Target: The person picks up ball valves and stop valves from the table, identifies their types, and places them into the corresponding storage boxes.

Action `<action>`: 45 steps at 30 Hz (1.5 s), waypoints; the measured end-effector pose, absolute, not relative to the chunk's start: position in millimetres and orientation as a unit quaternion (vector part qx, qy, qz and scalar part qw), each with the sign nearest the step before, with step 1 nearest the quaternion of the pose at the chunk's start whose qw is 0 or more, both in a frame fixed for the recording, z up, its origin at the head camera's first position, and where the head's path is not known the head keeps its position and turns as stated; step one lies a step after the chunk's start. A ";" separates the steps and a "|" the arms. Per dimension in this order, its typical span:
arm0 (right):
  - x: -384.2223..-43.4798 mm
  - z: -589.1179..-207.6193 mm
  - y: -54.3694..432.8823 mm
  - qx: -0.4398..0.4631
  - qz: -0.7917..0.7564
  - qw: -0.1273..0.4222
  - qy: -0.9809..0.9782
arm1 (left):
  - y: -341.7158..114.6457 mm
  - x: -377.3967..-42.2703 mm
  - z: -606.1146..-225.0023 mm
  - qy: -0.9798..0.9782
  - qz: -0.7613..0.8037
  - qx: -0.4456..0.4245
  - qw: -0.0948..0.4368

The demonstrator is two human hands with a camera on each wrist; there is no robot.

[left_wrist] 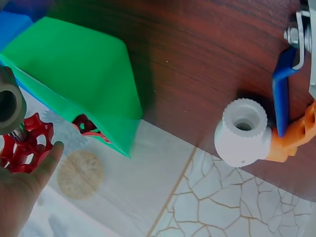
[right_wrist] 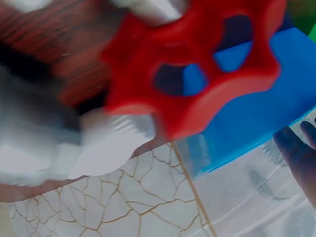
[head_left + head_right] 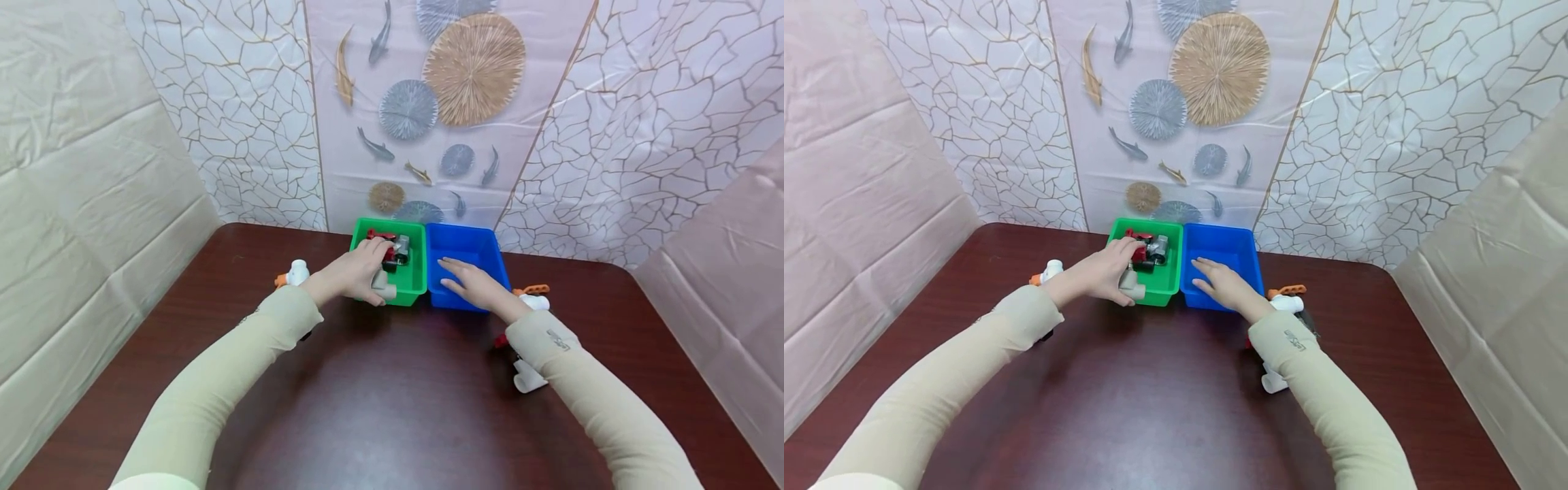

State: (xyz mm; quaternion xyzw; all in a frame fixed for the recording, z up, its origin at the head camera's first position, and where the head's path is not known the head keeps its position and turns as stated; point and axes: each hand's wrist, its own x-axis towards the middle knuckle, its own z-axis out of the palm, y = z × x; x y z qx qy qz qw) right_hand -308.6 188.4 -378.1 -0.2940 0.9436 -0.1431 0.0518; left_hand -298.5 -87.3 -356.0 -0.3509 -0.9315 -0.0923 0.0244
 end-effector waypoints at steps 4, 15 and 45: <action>-317.9 -377.6 175.8 -0.297 -0.128 0.075 0.943 | -87.2 -307.5 -352.3 -0.940 -0.098 -0.327 0.021; -330.1 -368.7 154.6 -0.292 -0.128 0.107 0.942 | -85.4 -328.9 -350.7 -0.954 -0.101 -0.282 -0.004; -344.1 -368.0 146.1 -0.257 -0.119 0.156 0.946 | -79.2 -357.8 -357.2 -0.954 -0.040 -0.262 -0.140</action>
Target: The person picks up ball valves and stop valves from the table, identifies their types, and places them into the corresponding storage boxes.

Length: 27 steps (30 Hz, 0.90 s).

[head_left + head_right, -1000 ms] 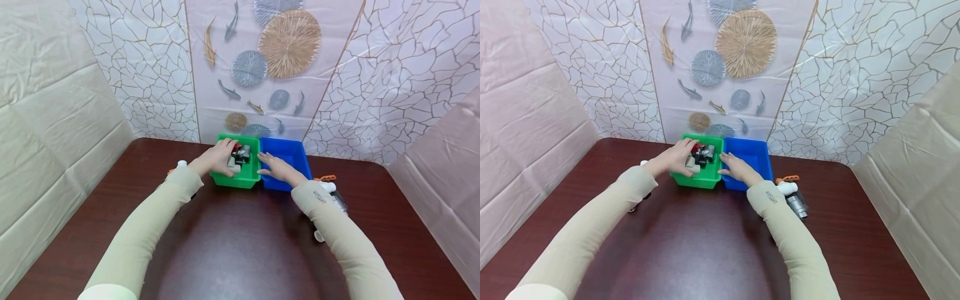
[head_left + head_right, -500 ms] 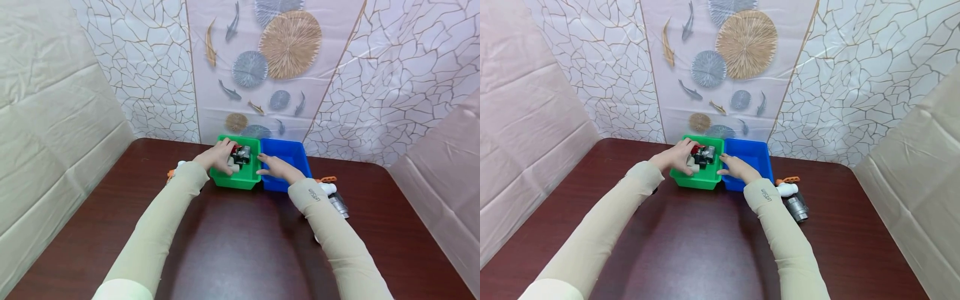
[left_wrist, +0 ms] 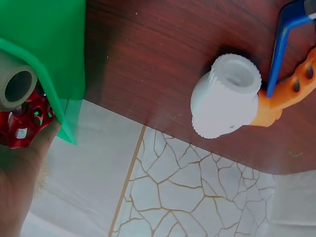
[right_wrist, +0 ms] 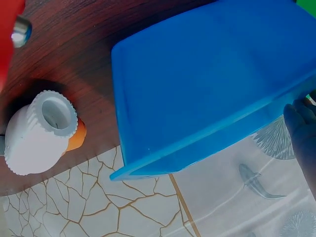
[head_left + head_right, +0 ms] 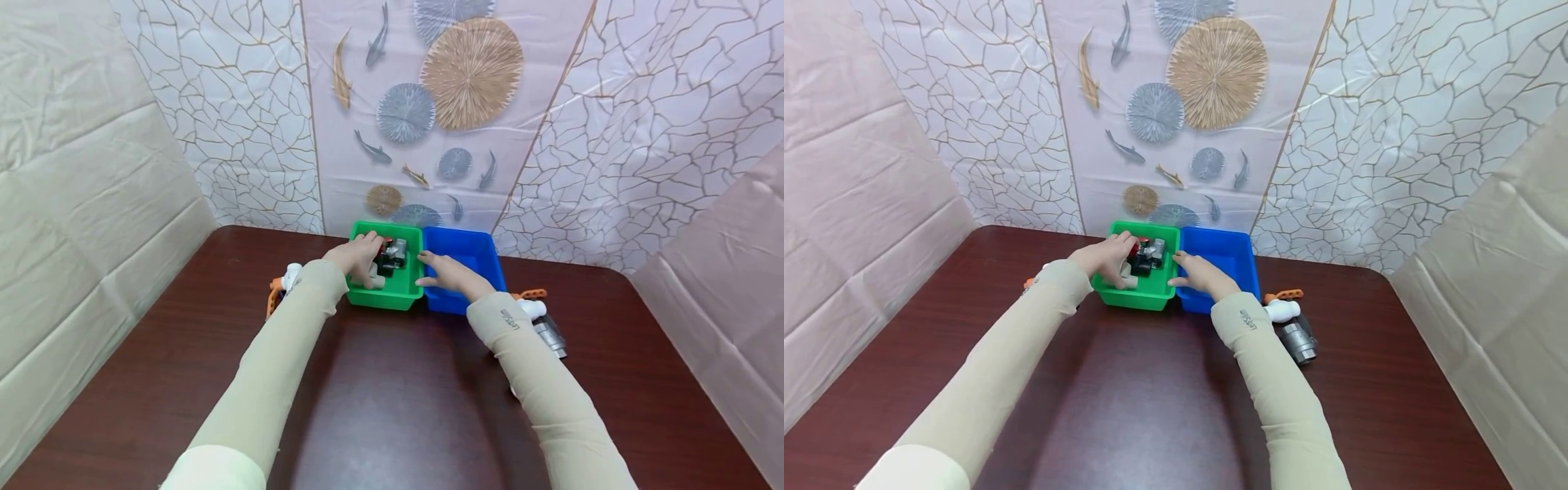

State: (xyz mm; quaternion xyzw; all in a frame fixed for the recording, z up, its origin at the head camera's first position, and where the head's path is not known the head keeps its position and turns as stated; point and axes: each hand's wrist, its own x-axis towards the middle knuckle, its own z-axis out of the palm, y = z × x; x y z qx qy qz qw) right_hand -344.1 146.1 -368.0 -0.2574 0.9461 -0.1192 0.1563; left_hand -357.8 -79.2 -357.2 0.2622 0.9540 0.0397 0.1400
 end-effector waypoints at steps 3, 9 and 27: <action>-344.2 -369.0 144.5 -0.260 -0.124 0.157 0.945 | -80.7 -358.8 -359.2 0.952 0.039 0.266 0.147; -344.8 -372.1 142.5 -0.265 -0.124 0.160 0.943 | -81.9 -359.2 -362.7 0.949 0.042 0.262 0.170; -344.1 -370.1 146.3 -0.259 -0.123 0.149 0.946 | -81.2 -356.2 -353.6 0.943 0.000 0.241 0.231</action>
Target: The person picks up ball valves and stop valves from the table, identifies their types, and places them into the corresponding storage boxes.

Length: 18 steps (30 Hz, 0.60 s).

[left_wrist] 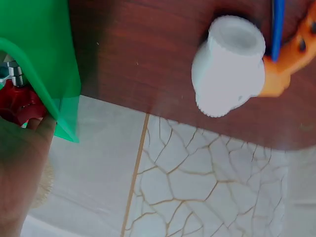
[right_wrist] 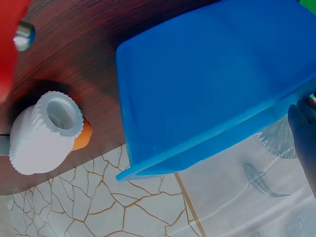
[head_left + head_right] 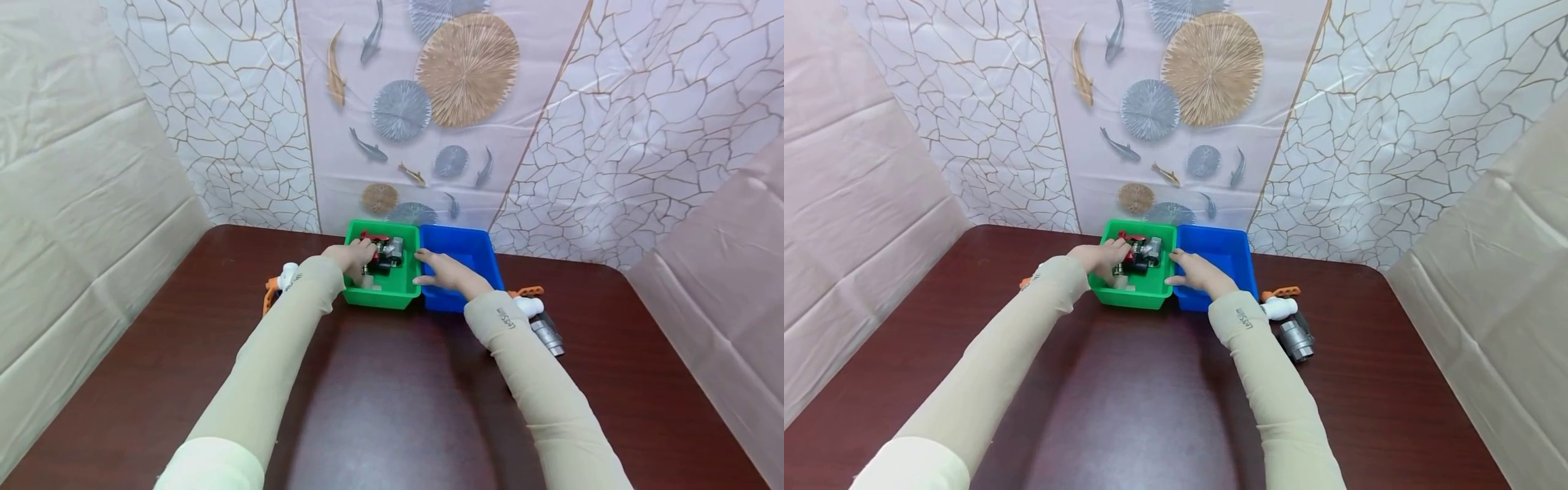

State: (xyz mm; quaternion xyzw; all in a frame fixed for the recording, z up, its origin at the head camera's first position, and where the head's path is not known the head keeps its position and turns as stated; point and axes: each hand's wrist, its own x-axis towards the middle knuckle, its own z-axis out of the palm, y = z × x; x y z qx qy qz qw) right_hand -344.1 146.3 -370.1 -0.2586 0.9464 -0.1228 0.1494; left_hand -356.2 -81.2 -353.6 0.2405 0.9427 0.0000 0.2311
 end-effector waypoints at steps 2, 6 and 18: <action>-343.7 -368.9 146.9 -0.255 -0.125 0.149 0.947 | -80.8 -356.0 -353.2 0.943 0.001 0.242 0.228; -343.8 -367.7 146.1 -0.254 -0.127 0.154 0.946 | -82.5 -355.7 -351.8 0.943 0.020 0.232 0.239; -344.8 -367.2 145.4 -0.244 -0.124 0.158 0.949 | -81.0 -354.1 -354.2 0.944 0.065 0.223 0.234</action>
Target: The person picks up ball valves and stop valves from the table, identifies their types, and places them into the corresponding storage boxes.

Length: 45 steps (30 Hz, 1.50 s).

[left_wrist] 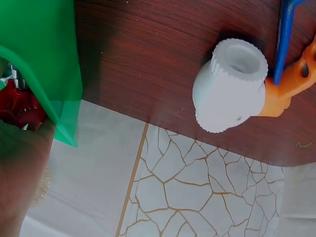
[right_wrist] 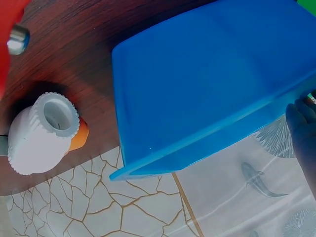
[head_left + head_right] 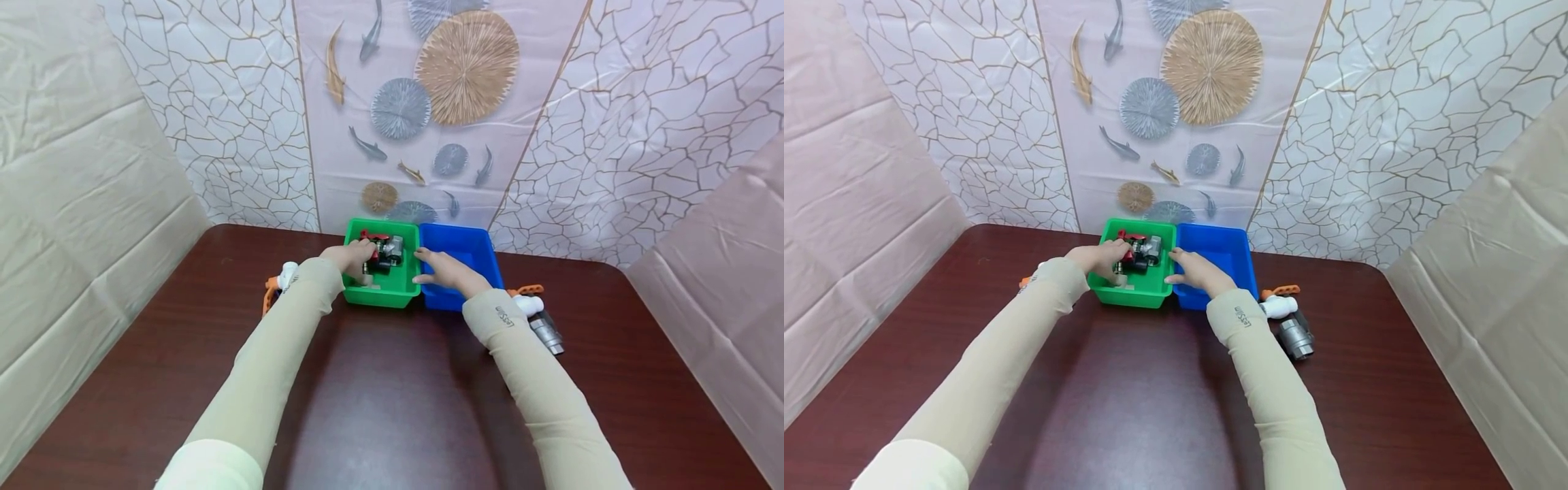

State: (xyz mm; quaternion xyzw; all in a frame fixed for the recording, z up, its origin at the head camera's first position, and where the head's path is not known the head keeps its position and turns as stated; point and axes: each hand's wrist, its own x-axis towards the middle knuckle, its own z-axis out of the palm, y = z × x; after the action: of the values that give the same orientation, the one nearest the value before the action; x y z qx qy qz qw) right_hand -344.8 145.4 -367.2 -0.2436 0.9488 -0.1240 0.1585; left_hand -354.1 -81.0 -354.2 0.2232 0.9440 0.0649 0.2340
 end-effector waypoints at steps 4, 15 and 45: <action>-343.1 -368.4 144.8 -0.242 -0.125 0.164 0.948 | -80.2 -353.1 -355.5 0.944 0.069 0.224 0.232; -340.4 -366.9 144.4 -0.232 -0.143 0.184 0.944 | -80.2 -354.2 -360.5 0.954 0.024 0.241 0.175; -335.4 -353.1 136.1 -0.261 -0.099 0.138 0.950 | -95.0 -348.7 -359.1 0.962 0.074 0.233 0.125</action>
State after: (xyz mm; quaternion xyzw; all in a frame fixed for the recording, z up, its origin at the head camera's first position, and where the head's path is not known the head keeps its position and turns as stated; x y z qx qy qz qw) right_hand -335.4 136.1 -353.1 -0.2615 0.9502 -0.0995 0.1376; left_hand -348.7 -95.0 -359.1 0.2333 0.9615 0.0735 0.1250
